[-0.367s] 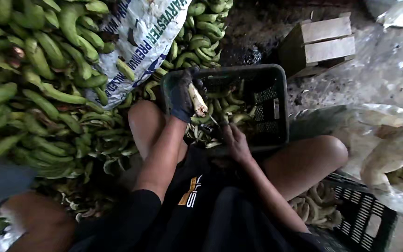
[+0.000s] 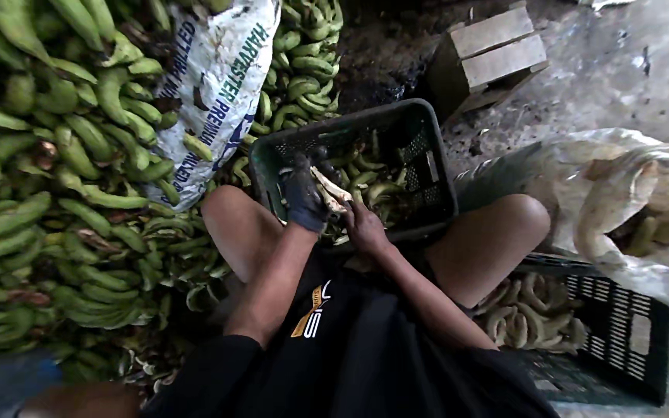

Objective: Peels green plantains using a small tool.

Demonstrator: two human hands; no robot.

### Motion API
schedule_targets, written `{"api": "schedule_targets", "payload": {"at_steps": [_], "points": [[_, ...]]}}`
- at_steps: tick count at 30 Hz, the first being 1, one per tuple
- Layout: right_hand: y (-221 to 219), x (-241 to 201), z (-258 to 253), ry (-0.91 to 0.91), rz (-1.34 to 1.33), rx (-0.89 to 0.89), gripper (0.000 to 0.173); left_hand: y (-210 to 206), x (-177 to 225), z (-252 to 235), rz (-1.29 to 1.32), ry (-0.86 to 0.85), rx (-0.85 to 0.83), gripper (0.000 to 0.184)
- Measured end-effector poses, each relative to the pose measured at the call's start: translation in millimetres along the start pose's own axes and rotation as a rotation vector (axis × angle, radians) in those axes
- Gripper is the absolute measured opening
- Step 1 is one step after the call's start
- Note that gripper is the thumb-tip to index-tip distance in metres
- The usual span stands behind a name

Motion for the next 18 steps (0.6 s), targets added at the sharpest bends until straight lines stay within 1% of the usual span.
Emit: {"api": "schedule_targets", "payload": {"at_steps": [2, 4, 5, 6, 7, 9, 10, 11, 14, 16, 17, 18], "points": [[5, 7, -1, -0.046, 0.024, -0.056, 0.051, -5, -14, 9, 0.044, 0.021, 0.003, 0.047], [11, 17, 2, -0.083, 0.052, -0.063, 0.053, -6, -21, 13, 0.005, 0.059, -0.076, 0.054], [16, 22, 4, -0.100, 0.066, -0.034, 0.052, -5, -23, 15, -0.059, 0.081, -0.145, 0.056], [23, 26, 5, -0.113, 0.089, 0.010, 0.051, -6, -24, 21, -0.159, 0.097, -0.213, 0.052], [31, 31, 6, -0.115, 0.114, 0.063, 0.050, -8, -25, 28, -0.277, 0.132, -0.248, 0.045], [50, 41, 7, -0.084, 0.149, 0.171, 0.048, -14, -32, 42, -0.512, 0.230, -0.255, 0.031], [59, 47, 9, -0.047, 0.174, 0.220, 0.046, -15, -37, 47, -0.603, 0.256, -0.277, 0.032], [67, 51, 11, -0.008, 0.202, 0.256, 0.045, -16, -40, 50, -0.641, 0.273, -0.293, 0.036], [85, 57, 16, 0.100, 0.300, 0.307, 0.047, -30, -42, 55, -0.610, 0.275, -0.297, 0.035], [97, 60, 14, 0.180, 0.332, 0.319, 0.047, -39, -36, 52, -0.594, 0.256, -0.374, 0.030], [104, 62, 10, 0.195, 0.333, 0.302, 0.046, -40, -32, 50, -0.594, 0.273, -0.433, 0.034], [112, 65, 4, 0.167, 0.312, 0.278, 0.046, -39, -27, 48, -0.600, 0.302, -0.485, 0.040]]}}
Point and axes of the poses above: each hand's wrist, its own z-axis away from the middle knuckle, its own y-axis out of the back of the hand, x = y × z, the point moved 2 cm from there along -z, towards the middle knuckle, and after that the axes turned 11 degrees about -y, right-handed, at the moved point
